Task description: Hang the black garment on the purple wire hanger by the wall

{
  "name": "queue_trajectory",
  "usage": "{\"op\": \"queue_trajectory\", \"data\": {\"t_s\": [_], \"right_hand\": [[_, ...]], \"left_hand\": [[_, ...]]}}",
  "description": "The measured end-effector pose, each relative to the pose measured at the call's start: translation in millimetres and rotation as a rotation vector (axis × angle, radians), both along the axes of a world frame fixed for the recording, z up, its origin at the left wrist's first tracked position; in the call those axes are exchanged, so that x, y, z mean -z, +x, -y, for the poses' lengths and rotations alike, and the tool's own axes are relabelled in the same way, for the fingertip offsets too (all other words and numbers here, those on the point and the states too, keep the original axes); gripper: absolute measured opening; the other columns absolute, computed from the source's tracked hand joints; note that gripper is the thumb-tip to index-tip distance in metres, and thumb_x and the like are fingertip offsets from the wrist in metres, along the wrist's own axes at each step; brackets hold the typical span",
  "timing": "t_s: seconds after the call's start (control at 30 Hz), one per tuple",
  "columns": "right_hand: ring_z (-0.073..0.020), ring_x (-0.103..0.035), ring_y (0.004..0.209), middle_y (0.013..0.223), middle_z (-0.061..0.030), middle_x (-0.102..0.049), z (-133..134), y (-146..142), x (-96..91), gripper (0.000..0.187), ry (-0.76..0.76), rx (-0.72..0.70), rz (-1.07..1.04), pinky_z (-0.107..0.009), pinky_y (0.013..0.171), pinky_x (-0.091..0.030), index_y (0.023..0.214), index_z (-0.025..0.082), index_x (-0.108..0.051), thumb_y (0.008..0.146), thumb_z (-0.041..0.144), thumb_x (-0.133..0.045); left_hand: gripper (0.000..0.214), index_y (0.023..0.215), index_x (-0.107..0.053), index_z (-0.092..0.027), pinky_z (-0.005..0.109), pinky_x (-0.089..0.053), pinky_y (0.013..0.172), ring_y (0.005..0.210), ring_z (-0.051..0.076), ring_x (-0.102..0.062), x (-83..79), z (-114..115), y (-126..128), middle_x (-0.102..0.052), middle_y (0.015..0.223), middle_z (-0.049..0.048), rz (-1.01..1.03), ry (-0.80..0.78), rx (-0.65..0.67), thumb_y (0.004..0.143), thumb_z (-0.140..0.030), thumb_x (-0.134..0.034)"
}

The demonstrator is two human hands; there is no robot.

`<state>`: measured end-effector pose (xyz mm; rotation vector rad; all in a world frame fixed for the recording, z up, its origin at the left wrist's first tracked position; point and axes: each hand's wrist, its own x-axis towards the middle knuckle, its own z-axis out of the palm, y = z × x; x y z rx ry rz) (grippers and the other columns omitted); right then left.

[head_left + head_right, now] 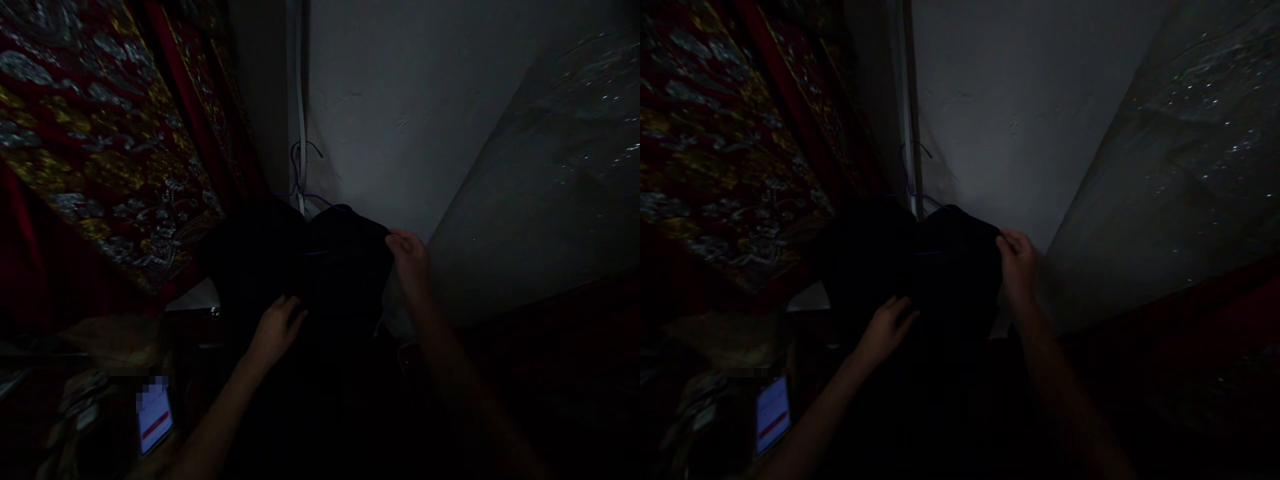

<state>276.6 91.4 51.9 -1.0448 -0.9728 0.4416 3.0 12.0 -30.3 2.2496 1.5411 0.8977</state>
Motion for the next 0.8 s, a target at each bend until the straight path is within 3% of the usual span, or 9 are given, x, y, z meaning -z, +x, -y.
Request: {"op": "queue_trajectory", "data": {"t_s": [0.07,0.13,0.23,0.33,0.43,0.53,0.6,0.7,0.8], "right_hand": [[-0.0223,-0.063,0.1,0.113,-0.0087,-0.067,28,-18,26.6,0.042,0.03,0.135,0.076,-0.039,0.093,-0.049,0.104,0.019,-0.064,0.074,0.046,-0.076],[-0.0207,-0.064,0.094,0.101,-0.0069,-0.067,65,-47,58.0,0.032,-0.047,-0.031,0.054,-0.035,0.086,-0.05,0.099,0.019,-0.064,0.083,0.047,-0.069],[-0.0196,-0.065,0.088,0.094,-0.0054,-0.067,110,-93,99.8,0.034,-0.283,-0.416,0.117,-0.031,0.079,-0.051,0.097,0.019,-0.063,0.089,0.052,-0.065],[-0.0161,-0.058,0.071,0.074,-0.0004,-0.059,122,-118,119.9,0.037,-0.369,-0.541,0.252,-0.027,0.067,-0.045,0.08,0.02,-0.053,0.092,0.055,-0.058],[-0.0143,-0.054,0.066,0.068,0.0016,-0.054,112,-118,118.1,0.037,-0.381,-0.586,0.425,-0.026,0.063,-0.039,0.076,0.021,-0.05,0.096,0.052,-0.052],[-0.0128,-0.051,0.061,0.064,0.0026,-0.051,105,-113,110.6,0.038,-0.408,-0.686,0.522,-0.025,0.06,-0.035,0.075,0.02,-0.05,0.099,0.05,-0.046],[-0.0122,-0.048,0.058,0.06,0.003,-0.047,105,-112,108.4,0.042,-0.427,-0.736,0.501,-0.025,0.057,-0.032,0.07,0.02,-0.049,0.099,0.05,-0.044],[-0.012,-0.046,0.058,0.059,0.0028,-0.046,103,-109,102.2,0.042,-0.422,-0.771,0.492,-0.024,0.057,-0.031,0.067,0.02,-0.05,0.097,0.048,-0.045],[-0.0117,-0.046,0.06,0.06,0.0026,-0.048,87,-94,76.2,0.039,-0.318,-0.726,0.622,-0.025,0.059,-0.031,0.065,0.019,-0.049,0.096,0.043,-0.047]], "left_hand": [[0.014,0.104,-0.064,-0.02,0.036,-0.056,0.085,0.095,0.023,-0.07,15.4,10,5,-0.069,0.102,0.009,0.177,0.083,0.03,0.098,-0.026,-0.052],[0.02,0.115,-0.06,-0.022,0.033,-0.056,0.087,0.098,0.02,-0.07,28.7,22,15,-0.069,0.105,0.0071,0.369,0.128,0.009,0.097,-0.022,-0.054],[0.048,0.138,-0.047,-0.024,0.031,-0.057,0.084,0.094,0.018,-0.071,42.8,41,35,-0.069,0.104,0.0053,0.63,0.12,-0.131,0.093,-0.024,-0.062],[0.059,0.144,-0.04,-0.023,0.032,-0.057,0.088,0.091,0.016,-0.072,51.0,53,45,-0.071,0.098,0.0031,0.824,0.092,-0.223,0.091,-0.024,-0.065],[0.047,0.131,-0.054,-0.022,0.034,-0.056,0.093,0.09,0.017,-0.073,56.3,55,38,-0.074,0.092,0.0021,0.879,0.065,-0.254,0.086,-0.023,-0.069],[0.019,0.099,-0.071,-0.02,0.032,-0.057,0.085,0.087,0.02,-0.074,59.1,53,26,-0.076,0.089,0.0034,0.825,0.053,-0.278,0.08,-0.024,-0.072],[0.008,0.085,-0.073,-0.02,0.03,-0.057,0.078,0.081,0.019,-0.073,59.0,53,23,-0.076,0.084,0.0028,0.802,0.058,-0.295,0.079,-0.024,-0.072],[0.005,0.08,-0.074,-0.02,0.028,-0.055,0.073,0.076,0.018,-0.071,57.1,56,24,-0.074,0.078,0.0013,0.781,0.059,-0.285,0.08,-0.022,-0.069],[0.006,0.077,-0.073,-0.019,0.027,-0.053,0.073,0.076,0.018,-0.069,56.4,61,26,-0.072,0.077,0.001,0.765,0.042,-0.283,0.081,-0.022,-0.07]]}}
